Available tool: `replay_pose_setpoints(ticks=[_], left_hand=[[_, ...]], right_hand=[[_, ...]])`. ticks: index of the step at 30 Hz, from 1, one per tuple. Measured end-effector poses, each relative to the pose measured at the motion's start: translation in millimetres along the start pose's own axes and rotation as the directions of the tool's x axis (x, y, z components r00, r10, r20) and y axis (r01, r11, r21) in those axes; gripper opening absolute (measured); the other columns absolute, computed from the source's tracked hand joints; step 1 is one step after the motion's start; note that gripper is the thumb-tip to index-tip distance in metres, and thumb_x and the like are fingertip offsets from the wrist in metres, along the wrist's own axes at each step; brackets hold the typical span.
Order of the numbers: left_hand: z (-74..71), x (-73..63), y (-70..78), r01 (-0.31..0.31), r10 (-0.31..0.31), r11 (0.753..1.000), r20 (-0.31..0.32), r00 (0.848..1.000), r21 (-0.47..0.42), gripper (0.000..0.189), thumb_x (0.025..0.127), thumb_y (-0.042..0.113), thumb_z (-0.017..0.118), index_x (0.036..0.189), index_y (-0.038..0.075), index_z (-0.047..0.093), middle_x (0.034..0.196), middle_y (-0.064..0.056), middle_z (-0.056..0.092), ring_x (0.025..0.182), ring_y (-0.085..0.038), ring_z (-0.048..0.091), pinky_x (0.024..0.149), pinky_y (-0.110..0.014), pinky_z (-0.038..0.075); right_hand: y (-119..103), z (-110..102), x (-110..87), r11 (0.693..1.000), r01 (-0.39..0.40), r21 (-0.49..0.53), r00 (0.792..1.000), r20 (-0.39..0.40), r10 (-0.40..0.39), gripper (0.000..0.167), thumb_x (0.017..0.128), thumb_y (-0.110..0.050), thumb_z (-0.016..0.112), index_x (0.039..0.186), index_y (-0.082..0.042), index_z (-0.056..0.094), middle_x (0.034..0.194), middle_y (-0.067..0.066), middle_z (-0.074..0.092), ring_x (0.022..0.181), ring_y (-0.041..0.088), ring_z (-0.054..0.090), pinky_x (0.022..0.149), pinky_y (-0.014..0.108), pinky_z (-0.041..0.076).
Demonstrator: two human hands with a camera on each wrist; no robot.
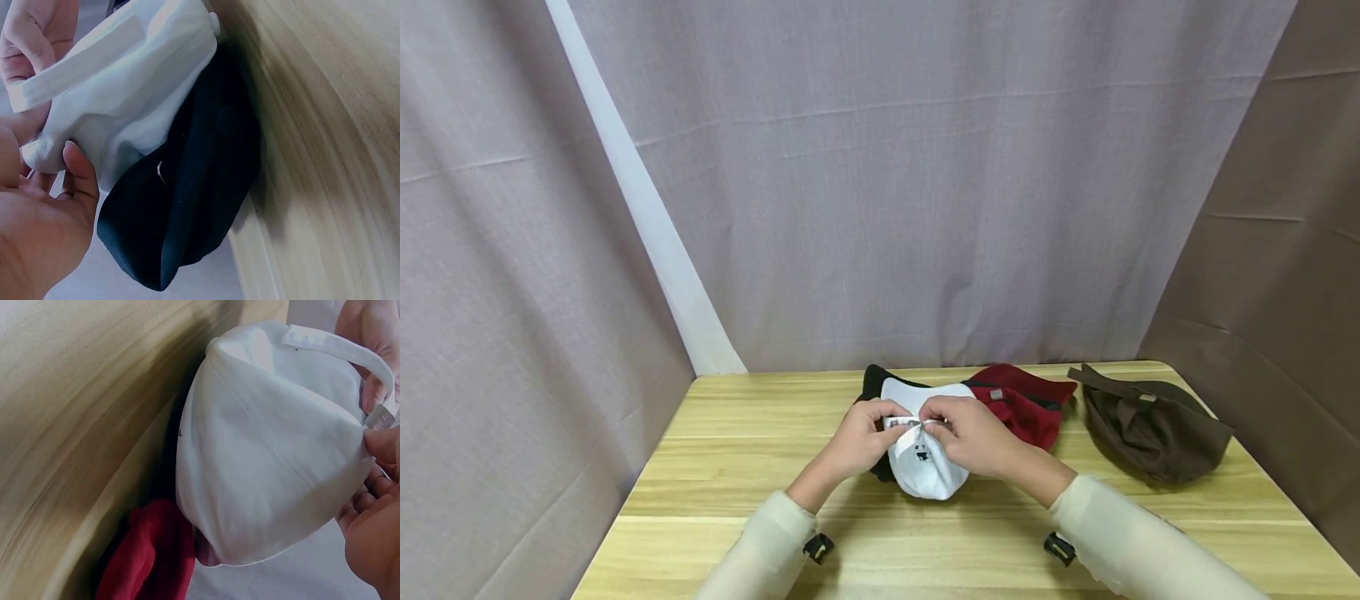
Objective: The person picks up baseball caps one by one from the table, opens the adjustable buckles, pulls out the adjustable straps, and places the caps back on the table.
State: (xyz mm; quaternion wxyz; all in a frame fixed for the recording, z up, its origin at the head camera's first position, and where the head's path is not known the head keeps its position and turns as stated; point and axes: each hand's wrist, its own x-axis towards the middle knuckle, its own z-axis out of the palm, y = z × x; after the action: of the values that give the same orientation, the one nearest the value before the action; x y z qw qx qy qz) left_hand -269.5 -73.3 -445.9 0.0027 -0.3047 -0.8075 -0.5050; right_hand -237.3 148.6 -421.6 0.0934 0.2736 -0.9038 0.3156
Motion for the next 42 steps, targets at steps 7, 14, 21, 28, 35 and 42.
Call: replay_pose_setpoints(ticks=[7,14,21,28,35,42], left_hand=[[1.1,-0.1,-0.7,-0.003,0.003,1.000,0.004,1.000,-0.017,0.011,0.096,0.003,0.074,0.102,0.005,0.083,0.105,-0.011,0.081,0.093,-0.004,0.061,0.084,-0.021,0.050],[2.7,-3.2,-1.6,0.013,-0.012,1.000,0.031,0.999,-0.019,0.014,0.099,0.005,0.070,0.106,0.007,0.082,0.109,-0.012,0.078,0.096,-0.006,0.059,0.084,-0.022,0.050],[5.5,-4.9,-4.4,0.008,-0.007,0.999,0.041,0.999,-0.031,0.014,0.100,0.007,0.071,0.107,0.009,0.082,0.106,-0.012,0.076,0.090,-0.005,0.056,0.078,-0.022,0.048],[5.0,-6.1,-6.5,-0.014,0.016,0.997,0.028,0.999,-0.071,0.013,0.098,0.006,0.072,0.107,0.007,0.082,0.106,-0.013,0.080,0.092,-0.005,0.057,0.080,-0.021,0.048],[3.4,-6.3,-8.9,-0.022,0.024,0.997,0.029,0.999,-0.068,0.013,0.098,0.007,0.072,0.106,0.007,0.082,0.106,-0.013,0.079,0.090,-0.005,0.056,0.078,-0.021,0.048],[2.9,-7.3,-10.1,-0.028,0.030,0.996,0.025,0.999,-0.084,0.013,0.099,0.007,0.072,0.106,0.007,0.082,0.107,-0.014,0.079,0.090,-0.004,0.057,0.079,-0.022,0.049]], right_hand=[[-0.1,1.4,0.9,0.999,0.031,0.018,0.999,-0.014,-0.031,0.018,0.098,-0.004,0.069,0.093,-0.021,0.072,0.090,-0.011,0.072,0.084,0.004,0.060,0.076,0.024,0.050],[1.6,2.5,0.8,0.997,0.047,0.056,0.999,-0.009,-0.046,0.024,0.098,-0.002,0.065,0.093,-0.024,0.072,0.090,-0.012,0.070,0.085,0.004,0.060,0.078,0.024,0.051],[3.5,2.4,-2.3,0.996,0.071,0.058,0.997,-0.036,-0.069,0.025,0.096,0.000,0.065,0.094,-0.023,0.075,0.093,-0.012,0.073,0.089,0.004,0.064,0.082,0.028,0.054],[5.9,4.4,-0.4,0.994,0.105,0.018,0.993,-0.050,-0.104,0.026,0.096,0.002,0.064,0.096,-0.022,0.077,0.095,-0.011,0.075,0.091,0.006,0.067,0.085,0.031,0.057],[5.8,4.0,1.9,0.994,0.108,0.028,0.993,-0.048,-0.106,0.028,0.097,0.002,0.063,0.096,-0.022,0.078,0.095,-0.011,0.075,0.094,0.008,0.068,0.086,0.032,0.058],[6.9,6.6,2.7,0.992,0.121,0.037,0.990,-0.080,-0.118,0.028,0.095,0.004,0.065,0.094,-0.021,0.078,0.092,-0.012,0.074,0.092,0.007,0.068,0.084,0.031,0.057]])
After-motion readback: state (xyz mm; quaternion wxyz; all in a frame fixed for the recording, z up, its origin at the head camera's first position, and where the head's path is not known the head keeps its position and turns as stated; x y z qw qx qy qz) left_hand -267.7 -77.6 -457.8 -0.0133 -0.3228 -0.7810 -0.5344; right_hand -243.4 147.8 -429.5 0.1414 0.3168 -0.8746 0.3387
